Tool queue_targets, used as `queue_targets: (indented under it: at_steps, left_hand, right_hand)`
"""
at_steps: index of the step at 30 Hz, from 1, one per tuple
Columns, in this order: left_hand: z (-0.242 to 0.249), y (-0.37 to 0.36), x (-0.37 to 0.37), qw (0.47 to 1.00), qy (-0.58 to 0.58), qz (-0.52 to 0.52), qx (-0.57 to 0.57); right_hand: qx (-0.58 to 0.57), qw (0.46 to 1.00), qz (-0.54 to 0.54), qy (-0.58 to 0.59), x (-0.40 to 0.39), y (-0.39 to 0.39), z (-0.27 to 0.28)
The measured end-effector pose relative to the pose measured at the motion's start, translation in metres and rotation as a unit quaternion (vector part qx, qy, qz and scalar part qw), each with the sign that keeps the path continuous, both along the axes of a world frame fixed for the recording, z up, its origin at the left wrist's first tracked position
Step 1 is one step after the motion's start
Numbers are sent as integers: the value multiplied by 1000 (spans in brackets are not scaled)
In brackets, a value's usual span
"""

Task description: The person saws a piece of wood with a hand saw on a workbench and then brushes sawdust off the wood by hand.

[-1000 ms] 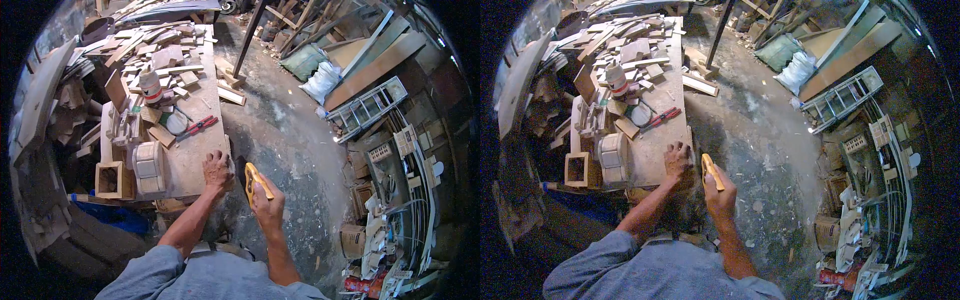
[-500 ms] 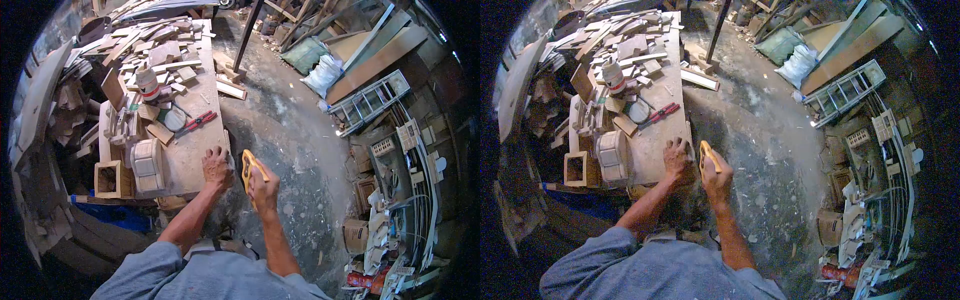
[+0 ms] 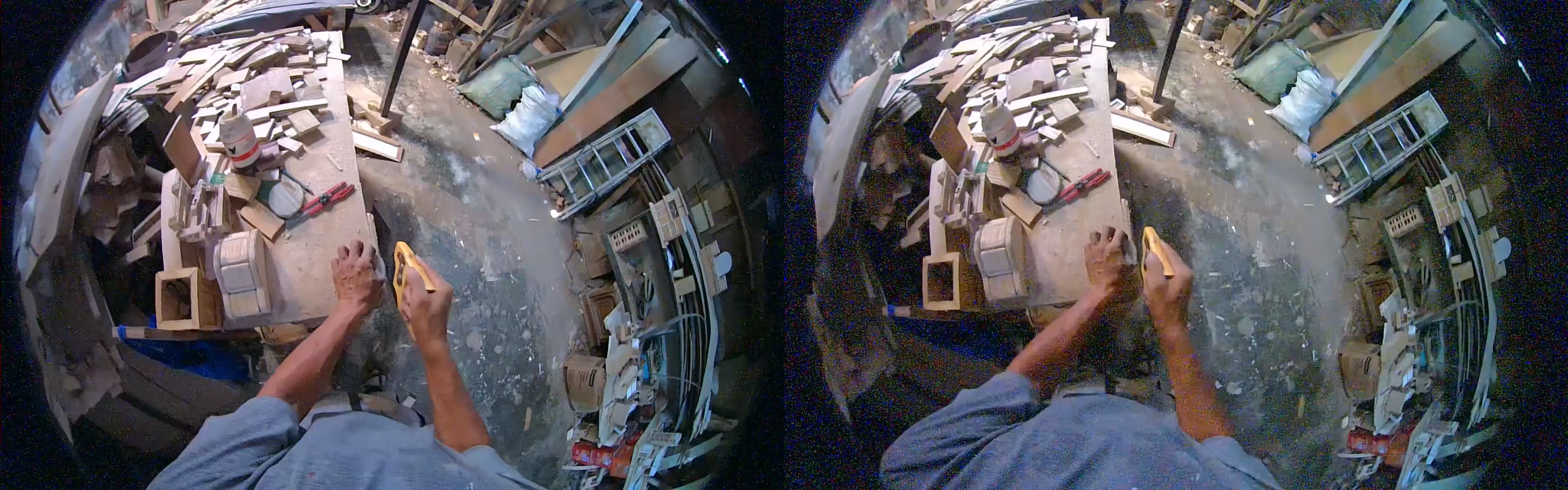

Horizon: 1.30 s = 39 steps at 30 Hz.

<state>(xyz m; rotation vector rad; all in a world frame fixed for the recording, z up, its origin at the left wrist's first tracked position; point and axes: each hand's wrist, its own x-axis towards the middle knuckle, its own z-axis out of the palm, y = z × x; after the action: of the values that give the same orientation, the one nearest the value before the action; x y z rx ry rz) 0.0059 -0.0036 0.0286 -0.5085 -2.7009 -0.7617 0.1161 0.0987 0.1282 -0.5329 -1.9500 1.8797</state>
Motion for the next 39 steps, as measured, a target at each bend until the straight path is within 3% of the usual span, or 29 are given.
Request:
queue_targets:
  at_steps: [3, 6, 11, 12, 13, 18, 19, 22, 26, 27, 31, 39]
  left_hand:
    - [-6, 4, -5, 1000, -17, 12, 0]
    - [-10, 3, -6, 1000, -8, 19, -18]
    - [-16, 2, -9, 999, 34, 21, -23]
    - [-24, 0, -5, 998, 49, 14, -26]
    - [-12, 1, -5, 999, -18, 12, -46]
    - [-14, 1, -6, 999, -9, 12, -34]
    - [-16, 4, -4, 999, -7, 14, -28]
    - [5, 3, -6, 999, -28, 10, -24]
    - [5, 2, 3, 1000, -12, 11, -3]
    - [7, 7, 0, 1000, -9, 11, 9]
    - [2, 1, 3, 1000, -24, 14, -13]
    - [-3, 3, -1, 1000, -22, 20, -7]
  right_hand:
    - [-33, 999, -16, -21, 22, -6, 31]
    - [-47, 999, -5, -22, 16, -10, 18]
    - [-19, 998, -21, -48, 41, -12, 50]
    - [7, 999, -22, -38, 37, -12, 43]
    - [34, 999, -23, -28, 33, -12, 35]
    - [137, 988, -46, 45, 15, -8, -2]
    - [89, 995, -42, 11, 36, -12, 22]
    - [61, 998, -21, 5, 22, -15, 15]
    - [171, 981, -49, 80, 1, -10, -6]
    - [122, 990, -35, 61, 19, -9, 19]
    - [160, 986, -33, 42, -4, -14, -13]
    - [81, 996, -16, 19, 0, -13, -2]
